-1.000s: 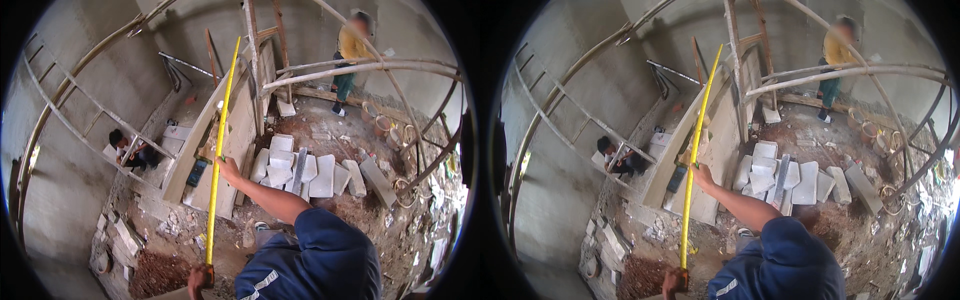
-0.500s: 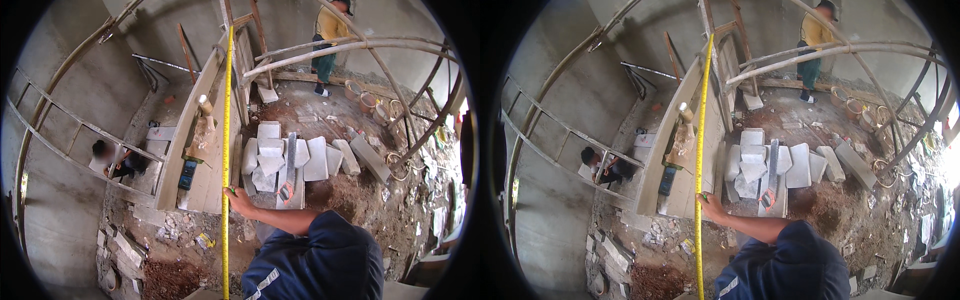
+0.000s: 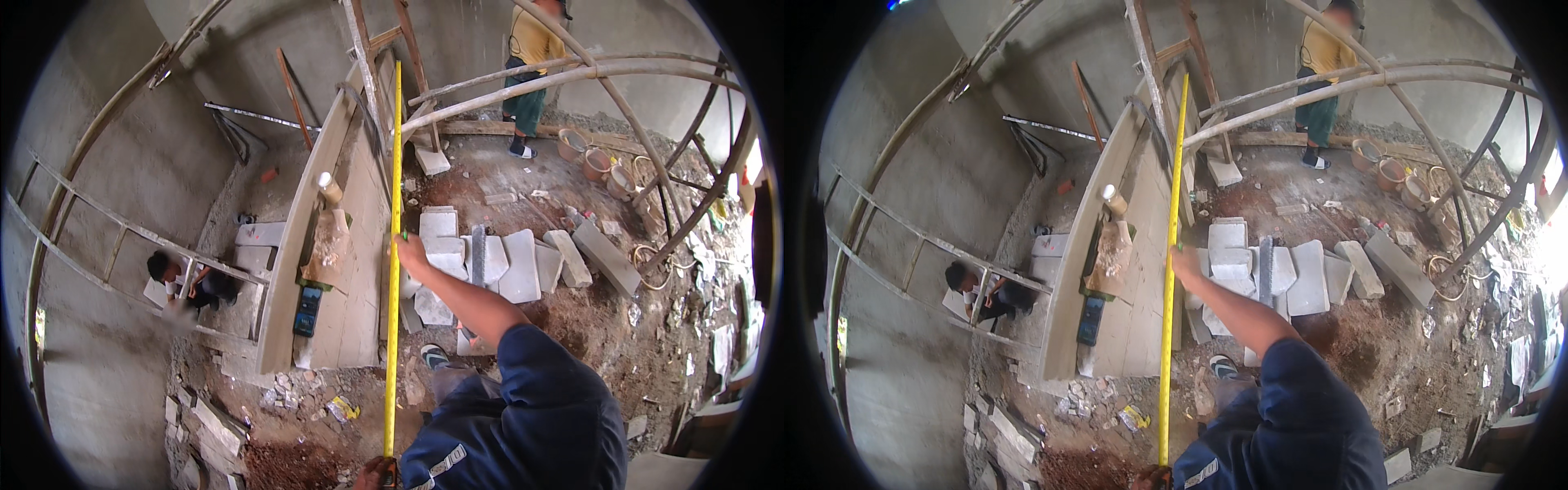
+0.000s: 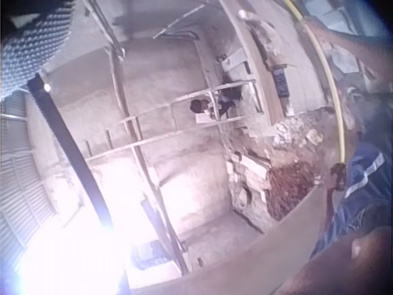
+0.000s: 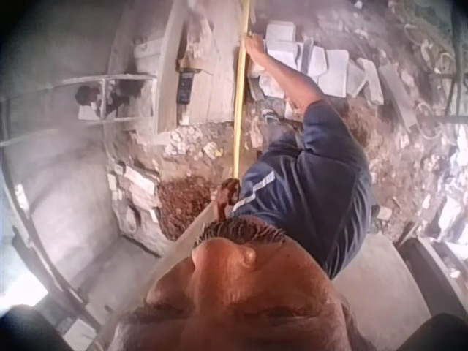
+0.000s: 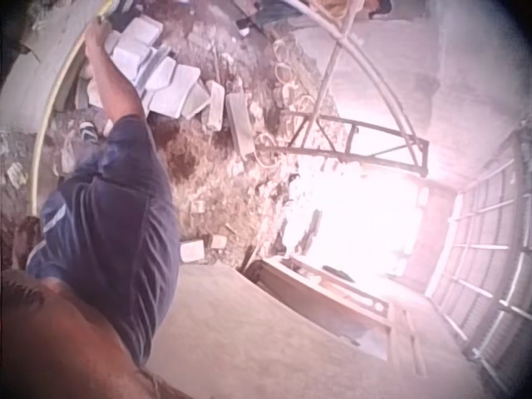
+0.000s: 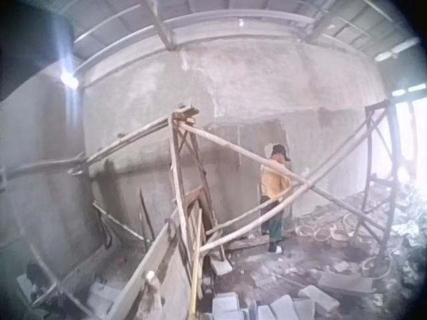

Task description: The person positions a metal hinge on a wooden door frame and marks the screw holes with a green pencil. They then retrieve a tape measure, measure the height of the wall, and mark the measurements on a wooden door panel. Finally, they lift and position the door panel against the wall.

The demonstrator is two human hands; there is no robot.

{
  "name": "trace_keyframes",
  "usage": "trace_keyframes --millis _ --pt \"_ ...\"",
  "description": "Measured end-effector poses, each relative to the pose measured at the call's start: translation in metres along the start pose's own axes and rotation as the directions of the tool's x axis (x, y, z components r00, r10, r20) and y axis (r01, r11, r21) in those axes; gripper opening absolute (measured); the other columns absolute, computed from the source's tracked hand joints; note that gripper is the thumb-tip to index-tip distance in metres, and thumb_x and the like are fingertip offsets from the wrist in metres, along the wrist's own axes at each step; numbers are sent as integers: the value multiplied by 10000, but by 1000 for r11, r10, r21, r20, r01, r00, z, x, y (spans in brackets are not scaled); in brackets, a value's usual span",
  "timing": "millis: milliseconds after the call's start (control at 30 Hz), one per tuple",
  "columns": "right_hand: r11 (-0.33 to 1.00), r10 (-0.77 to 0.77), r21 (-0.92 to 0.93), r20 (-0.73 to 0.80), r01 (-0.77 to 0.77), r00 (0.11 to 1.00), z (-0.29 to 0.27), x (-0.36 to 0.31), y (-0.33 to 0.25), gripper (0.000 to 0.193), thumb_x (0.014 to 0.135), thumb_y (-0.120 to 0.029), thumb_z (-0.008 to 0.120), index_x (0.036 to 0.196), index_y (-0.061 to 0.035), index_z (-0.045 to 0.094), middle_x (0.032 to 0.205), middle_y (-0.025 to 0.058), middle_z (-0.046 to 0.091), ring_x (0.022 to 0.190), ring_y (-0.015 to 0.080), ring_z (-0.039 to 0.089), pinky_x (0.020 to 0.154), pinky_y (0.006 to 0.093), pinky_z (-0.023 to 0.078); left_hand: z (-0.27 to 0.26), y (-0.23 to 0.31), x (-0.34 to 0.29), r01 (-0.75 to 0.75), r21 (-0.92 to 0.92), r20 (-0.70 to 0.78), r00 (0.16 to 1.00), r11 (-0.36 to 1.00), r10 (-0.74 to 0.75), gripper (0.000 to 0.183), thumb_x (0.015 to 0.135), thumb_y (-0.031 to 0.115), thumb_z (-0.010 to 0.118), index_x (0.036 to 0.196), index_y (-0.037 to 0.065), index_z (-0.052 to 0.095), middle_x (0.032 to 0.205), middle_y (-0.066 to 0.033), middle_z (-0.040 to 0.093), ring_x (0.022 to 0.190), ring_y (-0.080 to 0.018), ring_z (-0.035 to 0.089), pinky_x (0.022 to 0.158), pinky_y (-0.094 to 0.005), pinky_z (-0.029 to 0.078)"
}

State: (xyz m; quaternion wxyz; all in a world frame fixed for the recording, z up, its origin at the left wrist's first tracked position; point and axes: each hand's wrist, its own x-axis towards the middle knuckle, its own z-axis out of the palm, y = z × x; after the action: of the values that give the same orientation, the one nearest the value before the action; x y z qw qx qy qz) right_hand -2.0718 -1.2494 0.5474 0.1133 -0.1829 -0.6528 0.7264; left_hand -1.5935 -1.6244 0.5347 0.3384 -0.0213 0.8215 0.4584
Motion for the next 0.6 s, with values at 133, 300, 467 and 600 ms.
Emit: trace_keyframes --millis 133,300,467,600 --pt "996 63 -56 -63 -66 996 10 88 -38 363 919 -288 539 817 49 628 686 177 661 669 294 679 634 442 489 -30 90 22 -35 47 101 994 998 30 345 811 70 602 1153 99 629 1118 -103 627 846 -248 655 713 -362 540" --pt "997 73 -20 -62 -75 995 31 102 -28 388 931 -305 553 789 44 646 712 178 676 675 301 687 646 430 491 -49 98 111 -254 361 -15 961 898 278 295 890 205 503 1066 51 682 1024 -193 665 898 -325 658 767 -380 516" --pt "997 72 -6 -76 -72 995 23 72 -4 326 953 -291 551 793 -20 636 679 81 665 541 131 523 534 328 409 -70 155 155 -123 320 -3 991 940 131 273 898 166 495 1072 53 671 1037 -187 664 926 -328 657 786 -372 525" --pt "996 78 37 -31 -77 996 26 77 -20 324 953 -296 554 797 -25 639 695 66 675 558 112 499 537 314 396 -72 89 128 -97 269 28 995 958 93 259 908 182 511 1083 67 665 1017 -166 666 886 -321 656 740 -375 523"
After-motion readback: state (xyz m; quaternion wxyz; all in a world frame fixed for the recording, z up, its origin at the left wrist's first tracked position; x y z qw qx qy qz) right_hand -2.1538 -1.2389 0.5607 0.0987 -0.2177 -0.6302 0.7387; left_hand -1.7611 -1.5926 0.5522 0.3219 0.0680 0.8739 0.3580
